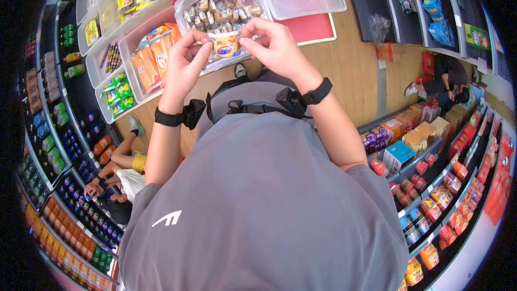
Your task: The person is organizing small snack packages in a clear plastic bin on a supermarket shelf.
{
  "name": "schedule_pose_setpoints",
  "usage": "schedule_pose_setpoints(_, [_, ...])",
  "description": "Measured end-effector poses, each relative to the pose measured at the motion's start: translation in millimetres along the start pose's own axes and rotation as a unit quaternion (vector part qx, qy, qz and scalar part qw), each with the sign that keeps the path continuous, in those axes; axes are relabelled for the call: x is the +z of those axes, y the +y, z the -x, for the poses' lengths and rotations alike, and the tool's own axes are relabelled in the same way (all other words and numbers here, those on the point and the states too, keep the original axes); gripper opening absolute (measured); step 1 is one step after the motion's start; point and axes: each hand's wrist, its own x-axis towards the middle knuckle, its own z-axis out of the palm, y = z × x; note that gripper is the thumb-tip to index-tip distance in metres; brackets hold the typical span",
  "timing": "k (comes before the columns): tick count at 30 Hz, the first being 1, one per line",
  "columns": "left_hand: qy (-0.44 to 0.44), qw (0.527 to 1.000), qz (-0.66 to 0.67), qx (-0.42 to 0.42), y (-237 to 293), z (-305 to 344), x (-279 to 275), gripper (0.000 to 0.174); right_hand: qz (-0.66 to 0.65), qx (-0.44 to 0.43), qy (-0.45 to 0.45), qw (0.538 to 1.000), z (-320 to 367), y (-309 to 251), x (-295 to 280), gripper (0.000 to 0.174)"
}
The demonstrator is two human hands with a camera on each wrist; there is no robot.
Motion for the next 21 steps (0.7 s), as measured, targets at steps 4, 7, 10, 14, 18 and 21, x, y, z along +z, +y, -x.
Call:
schedule_pose_setpoints(4, [0.014,0.998,0.056,-0.010,-9,-1,-1,0.008,-0.010,0.033,-0.007,0.999,-9,-6,4,0.008])
schedule_pose_setpoints(7, [0.039,0.996,0.073,-0.039,-10,0,1,0.013,0.011,0.050,-0.034,0.998,-15,0,4,0.008])
schedule_pose_setpoints(10, [0.008,0.996,0.042,-0.076,-22,3,-5,0.022,0.043,0.063,-0.078,0.994,-19,14,2,0.008])
schedule_pose_setpoints(14, [-0.061,0.989,-0.023,-0.131,-62,8,-16,0.027,0.108,0.120,-0.147,0.976,-21,23,6,0.007])
schedule_pose_setpoints(18, [-0.087,0.980,-0.070,-0.165,-75,13,-19,0.023,0.091,0.161,-0.160,0.970,-28,47,10,0.007])
schedule_pose_setpoints(21, [-0.073,0.984,-0.090,-0.134,-92,16,-18,0.024,0.071,0.176,-0.146,0.971,-34,63,16,0.009])
